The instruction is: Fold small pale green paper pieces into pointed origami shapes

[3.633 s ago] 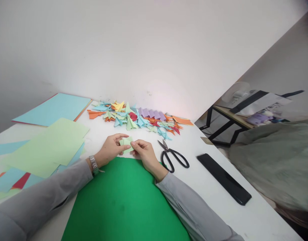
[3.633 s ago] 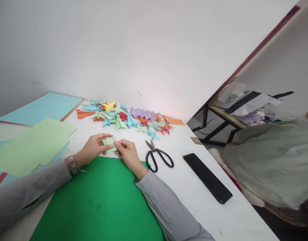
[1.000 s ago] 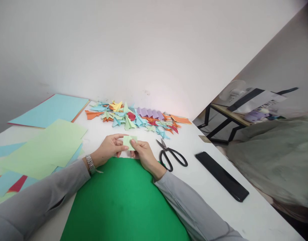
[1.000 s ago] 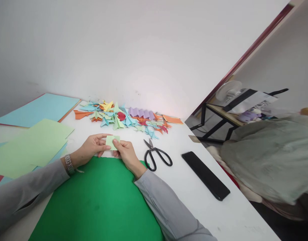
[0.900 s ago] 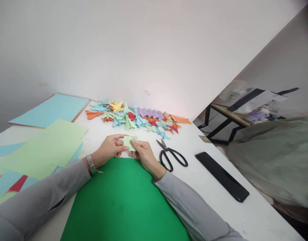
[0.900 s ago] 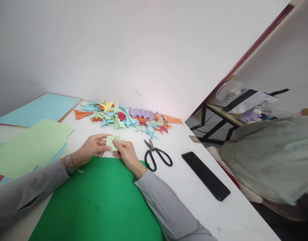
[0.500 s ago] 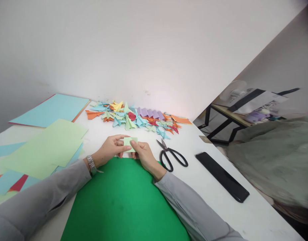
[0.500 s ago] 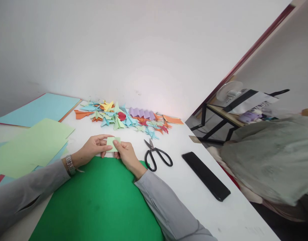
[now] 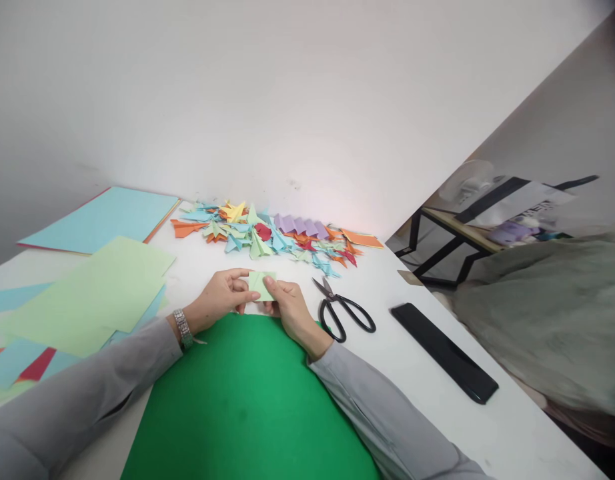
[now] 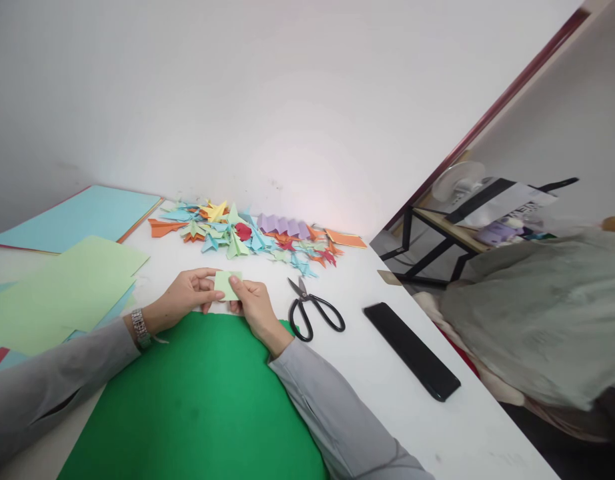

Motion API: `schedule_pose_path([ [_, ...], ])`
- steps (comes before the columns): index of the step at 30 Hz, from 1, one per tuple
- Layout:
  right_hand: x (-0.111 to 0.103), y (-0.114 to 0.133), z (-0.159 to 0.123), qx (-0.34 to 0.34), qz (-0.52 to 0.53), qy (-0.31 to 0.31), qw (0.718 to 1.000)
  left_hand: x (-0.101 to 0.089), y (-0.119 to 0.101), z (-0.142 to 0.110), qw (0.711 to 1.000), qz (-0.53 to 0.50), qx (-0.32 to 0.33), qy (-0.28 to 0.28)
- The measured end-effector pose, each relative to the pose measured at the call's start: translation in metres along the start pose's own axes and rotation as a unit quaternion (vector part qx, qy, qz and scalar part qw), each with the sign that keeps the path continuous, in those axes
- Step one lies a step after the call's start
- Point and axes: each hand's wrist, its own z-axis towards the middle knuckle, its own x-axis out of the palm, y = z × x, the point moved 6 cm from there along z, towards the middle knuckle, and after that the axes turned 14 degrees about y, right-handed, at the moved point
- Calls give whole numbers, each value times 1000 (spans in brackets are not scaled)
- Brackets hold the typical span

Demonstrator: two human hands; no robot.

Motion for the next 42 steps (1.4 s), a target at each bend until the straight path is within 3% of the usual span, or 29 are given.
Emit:
schedule_pose_path([
  [17,-4,10,-1,-42,23,-53,997,-1,4,4,997,-66,15,23],
  [29,3,1,0,-9,12,17,1000,3,0,0,999,-35,-31,17],
  [34,2,-4,1,9,27,4,1000,1,-1,0,999,-39,-25,-6],
  [42,-1,1,1,-8,14,-13,1000,2,2,2,999,-37,1,36],
])
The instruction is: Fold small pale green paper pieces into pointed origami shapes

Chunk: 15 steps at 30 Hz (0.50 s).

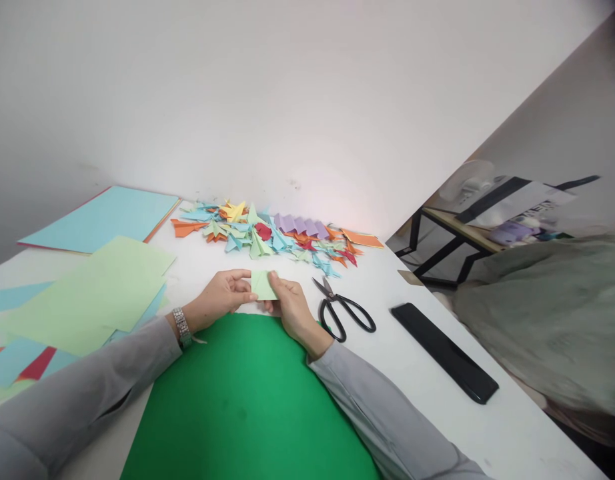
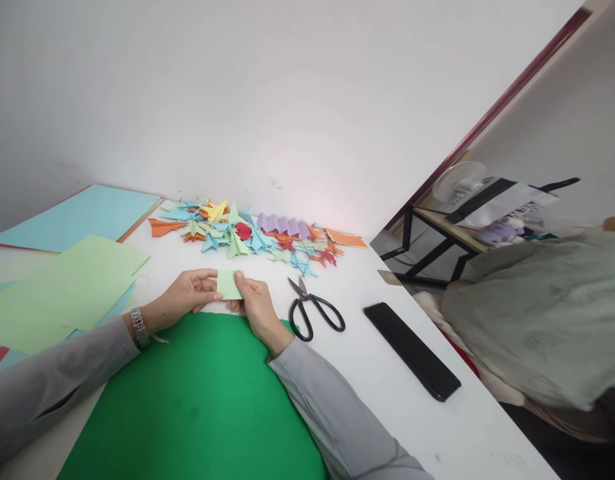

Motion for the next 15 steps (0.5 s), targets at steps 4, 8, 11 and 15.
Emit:
schedule_pose_path([
  [4,-2,1,0,-5,-6,-19,1000,1,-1,0,1000,1,9,-5],
  [8,0,2,0,-15,29,-10,999,-1,-3,-1,999,-5,18,-30],
  [11,2,1,1,-20,53,8,998,0,-4,-1,1000,2,6,-15],
  [15,0,-2,1,-17,54,-3,998,3,-2,-1,1000,14,-21,12],
])
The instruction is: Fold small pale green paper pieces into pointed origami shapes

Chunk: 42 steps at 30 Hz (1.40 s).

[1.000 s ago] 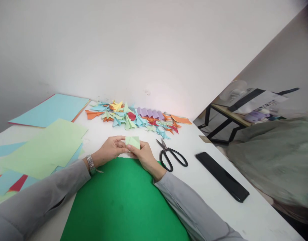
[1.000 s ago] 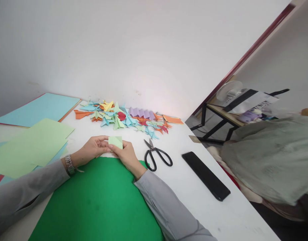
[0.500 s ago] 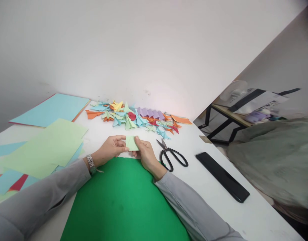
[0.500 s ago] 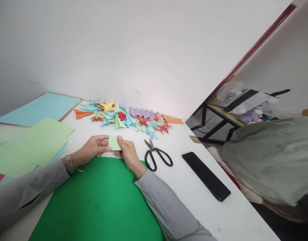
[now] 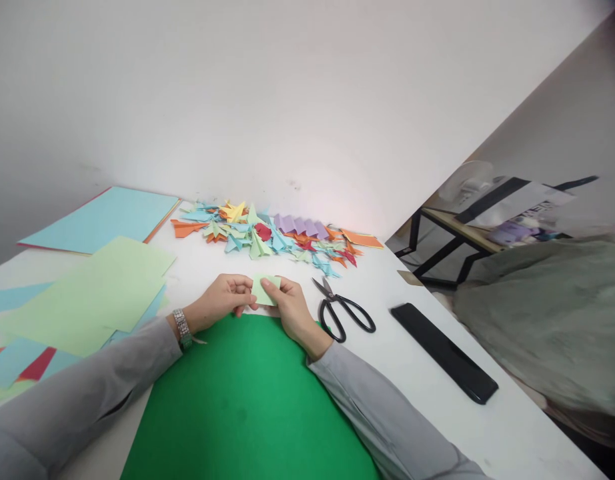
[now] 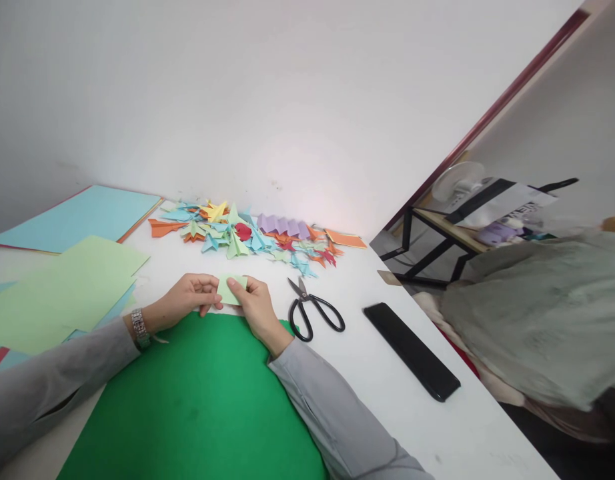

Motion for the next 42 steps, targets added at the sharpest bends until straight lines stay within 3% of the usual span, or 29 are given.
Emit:
schedule_pose_path([
  [6,-1,0,1,-10,23,-19,1000,1,0,1,999,-25,-1,20],
  [18,-4,0,1,-20,-11,-26,999,-5,0,0,998,-59,22,-23],
  [25,4,4,-3,7,-12,-7,1000,2,-5,-2,998,56,12,-12],
  [29,-1,8,-2,-26,-50,-25,998,0,-5,-2,998,52,17,-24],
  [37,3,10,-2,-20,-90,-1,996,-6,-4,-4,997,41,22,-61],
  [42,1,13,-4,-26,-72,-38,996,-8,-6,-6,995,46,31,-89],
])
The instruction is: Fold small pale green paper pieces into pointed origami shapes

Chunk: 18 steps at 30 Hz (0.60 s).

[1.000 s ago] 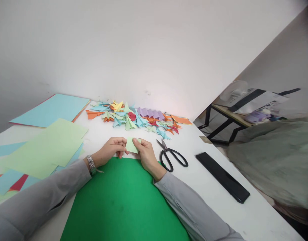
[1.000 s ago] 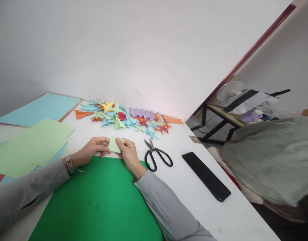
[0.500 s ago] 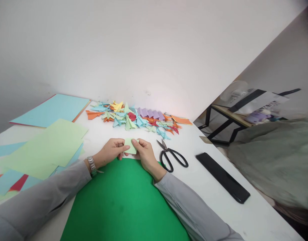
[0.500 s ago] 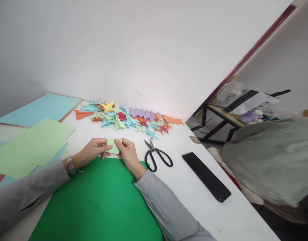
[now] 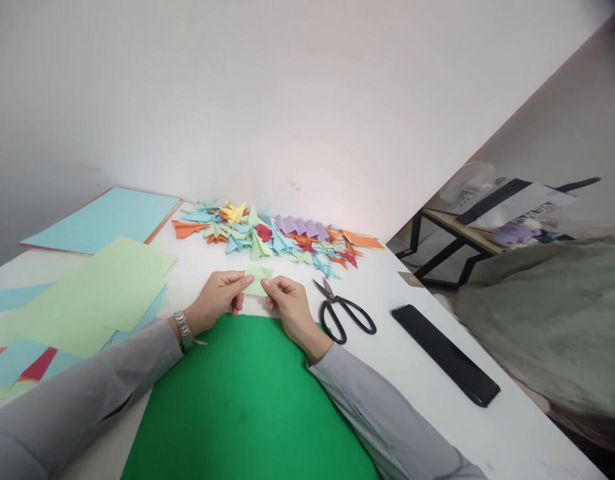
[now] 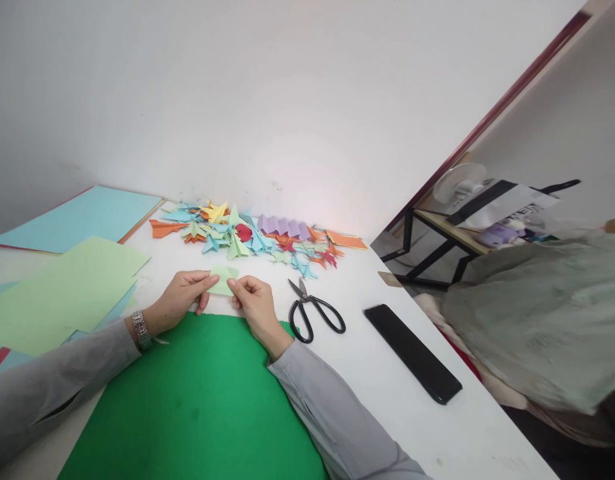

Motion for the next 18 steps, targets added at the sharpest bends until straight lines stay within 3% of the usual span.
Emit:
schedule_pose_path([
  [6,-1,-2,0,15,4,-10,1000,0,2,3,999,-41,16,17],
  [10,-2,-5,0,15,7,-10,1000,-4,5,3,998,-56,16,-20],
  [18,2,-6,5,-24,96,46,994,0,-2,2,998,48,36,-16],
])
